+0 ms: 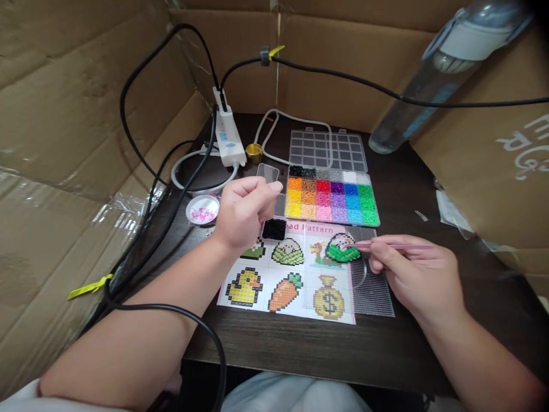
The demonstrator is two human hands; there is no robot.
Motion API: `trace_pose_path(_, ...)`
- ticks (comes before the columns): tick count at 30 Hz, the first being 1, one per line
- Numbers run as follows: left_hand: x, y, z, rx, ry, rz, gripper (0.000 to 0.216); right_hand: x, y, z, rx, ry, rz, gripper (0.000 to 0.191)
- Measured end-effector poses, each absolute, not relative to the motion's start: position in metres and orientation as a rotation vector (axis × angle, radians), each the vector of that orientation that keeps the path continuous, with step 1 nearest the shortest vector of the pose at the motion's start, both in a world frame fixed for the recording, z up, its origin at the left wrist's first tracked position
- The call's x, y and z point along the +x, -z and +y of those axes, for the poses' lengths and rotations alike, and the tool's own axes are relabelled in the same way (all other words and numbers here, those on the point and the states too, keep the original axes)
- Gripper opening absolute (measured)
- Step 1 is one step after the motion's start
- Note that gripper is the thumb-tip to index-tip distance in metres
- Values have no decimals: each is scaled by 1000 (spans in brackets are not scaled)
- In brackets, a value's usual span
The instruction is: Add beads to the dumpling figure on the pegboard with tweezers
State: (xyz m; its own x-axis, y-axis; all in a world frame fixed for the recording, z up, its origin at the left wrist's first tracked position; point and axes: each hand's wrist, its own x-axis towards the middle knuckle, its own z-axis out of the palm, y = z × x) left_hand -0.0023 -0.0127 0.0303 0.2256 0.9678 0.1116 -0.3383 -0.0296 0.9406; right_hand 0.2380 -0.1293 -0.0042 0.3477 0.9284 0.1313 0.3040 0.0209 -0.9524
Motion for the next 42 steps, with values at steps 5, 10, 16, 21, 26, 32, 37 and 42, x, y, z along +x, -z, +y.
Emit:
trace_pose_path(5, -1, -33, -13, 1109, -1221, 740, 47, 230, -1, -128, -1560, -790, -1109, 11)
trace_pose_path(10, 0, -35, -14, 1123, -1217, 765, 46, 225, -3, -129, -1579, -768, -1117, 6)
trace_pose_path(16, 1, -36, -14, 1138, -1214, 767, 46, 221, -4, -124, -1549, -759, -1126, 5)
trace_pose_path(21, 1, -34, -14, 1123, -1210, 735, 49, 220, -4, -121, -1553, -726, -1154, 3)
trace_pose_path(26, 1, -35, -14, 1120, -1208, 742, 49, 220, -2, -120, -1584, -724, -1145, 8)
trace_pose_path(32, 1, -35, -14, 1142, -1199, 770, 46, 220, -1, -120, -1584, -733, -1144, 9)
trace_pose_path(37, 1, -35, -14, 1139, -1198, 748, 46, 219, -1, -121, -1593, -734, -1114, 9)
trace_pose_path(42, 1, -35, -14, 1142, -1194, 752, 46, 220, -1, -119, -1597, -734, -1119, 10)
